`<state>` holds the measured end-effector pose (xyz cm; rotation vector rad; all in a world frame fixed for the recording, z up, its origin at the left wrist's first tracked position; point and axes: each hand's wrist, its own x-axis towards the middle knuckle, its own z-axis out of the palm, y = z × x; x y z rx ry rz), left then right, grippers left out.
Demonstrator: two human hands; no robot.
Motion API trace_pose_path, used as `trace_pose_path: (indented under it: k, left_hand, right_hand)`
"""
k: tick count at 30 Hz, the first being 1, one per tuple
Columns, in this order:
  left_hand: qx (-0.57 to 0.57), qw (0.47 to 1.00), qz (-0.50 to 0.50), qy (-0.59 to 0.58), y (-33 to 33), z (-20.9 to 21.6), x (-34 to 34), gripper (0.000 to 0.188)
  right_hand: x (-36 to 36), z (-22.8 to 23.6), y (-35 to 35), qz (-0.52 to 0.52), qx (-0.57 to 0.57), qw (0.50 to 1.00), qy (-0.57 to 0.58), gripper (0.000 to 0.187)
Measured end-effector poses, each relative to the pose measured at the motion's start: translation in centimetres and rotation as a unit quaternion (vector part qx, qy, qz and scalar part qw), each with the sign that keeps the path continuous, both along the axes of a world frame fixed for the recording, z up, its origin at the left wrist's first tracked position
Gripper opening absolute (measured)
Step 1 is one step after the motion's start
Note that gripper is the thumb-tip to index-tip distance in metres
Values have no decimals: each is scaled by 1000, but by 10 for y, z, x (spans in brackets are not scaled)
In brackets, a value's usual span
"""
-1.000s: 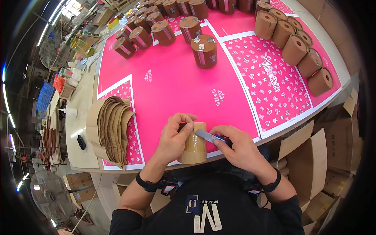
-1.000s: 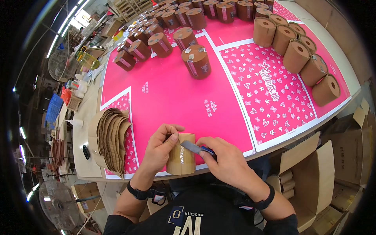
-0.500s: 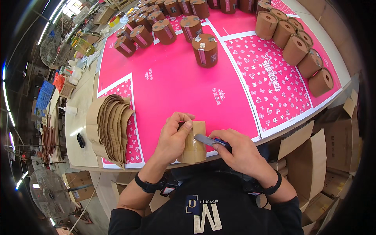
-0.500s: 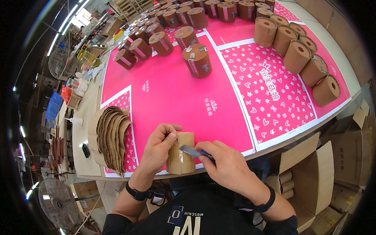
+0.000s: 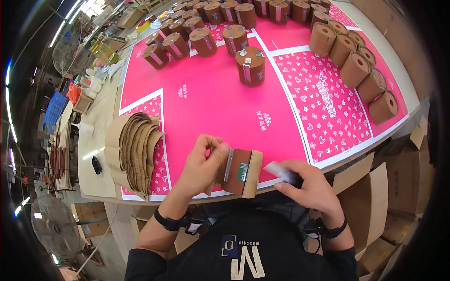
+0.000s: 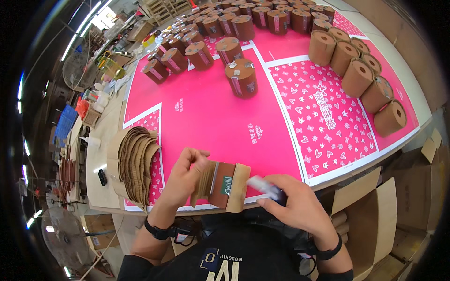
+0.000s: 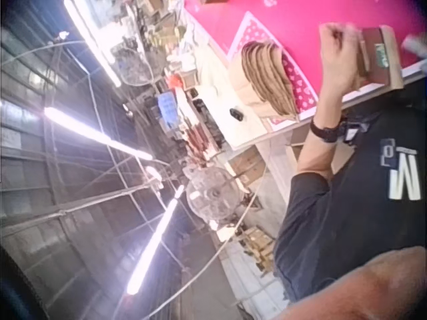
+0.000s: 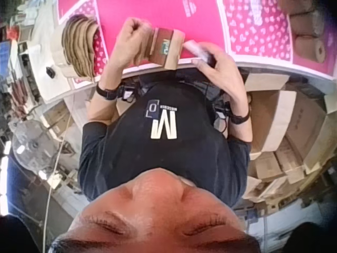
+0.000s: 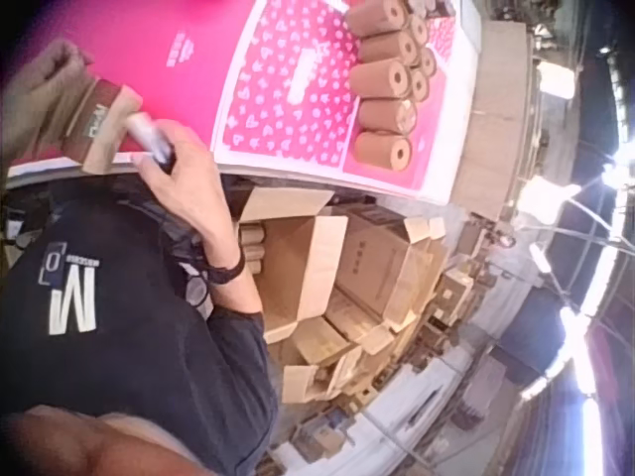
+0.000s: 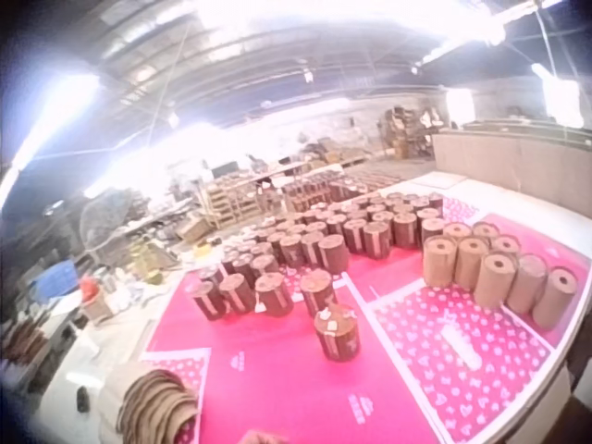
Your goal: The person removes cardboard from cylindrical objects using a utility knife, then uses the knife to carve a hole into the center of each cylinder before placing it on a pink surface.
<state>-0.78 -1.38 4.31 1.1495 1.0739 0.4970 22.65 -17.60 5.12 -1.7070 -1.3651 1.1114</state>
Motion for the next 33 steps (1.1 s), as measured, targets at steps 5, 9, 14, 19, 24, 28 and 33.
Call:
trace_pose_path:
  k: [5, 9, 14, 19, 24, 28, 33]
  left_hand:
    - [226, 956, -100, 156, -10, -13, -27, 53]
    - [96, 991, -80, 56, -13, 11, -42, 66]
    - [-91, 985, -52, -139, -31, 21, -56, 59]
    - [-111, 980, -103, -128, -34, 26, -76, 44]
    - [121, 950, -177, 225, 1, 96, -112, 31]
    - [445, 859, 219, 128, 9, 86, -163, 26]
    - [666, 574, 148, 453, 38, 22, -228, 60]
  right_hand:
    - [-22, 4, 12, -122, 69, 990, 19, 53]
    - [-58, 16, 32, 5, 130, 989, -68, 57]
    - [-59, 12, 39, -51, 77, 966, -240, 75]
    - [-26, -9, 25, -108, 73, 952, -276, 83]
    - [9, -20, 31, -121, -20, 986, -111, 64]
    - [14, -37, 32, -97, 34, 993, -60, 61]
    - [7, -33, 38, -73, -21, 996, -54, 53]
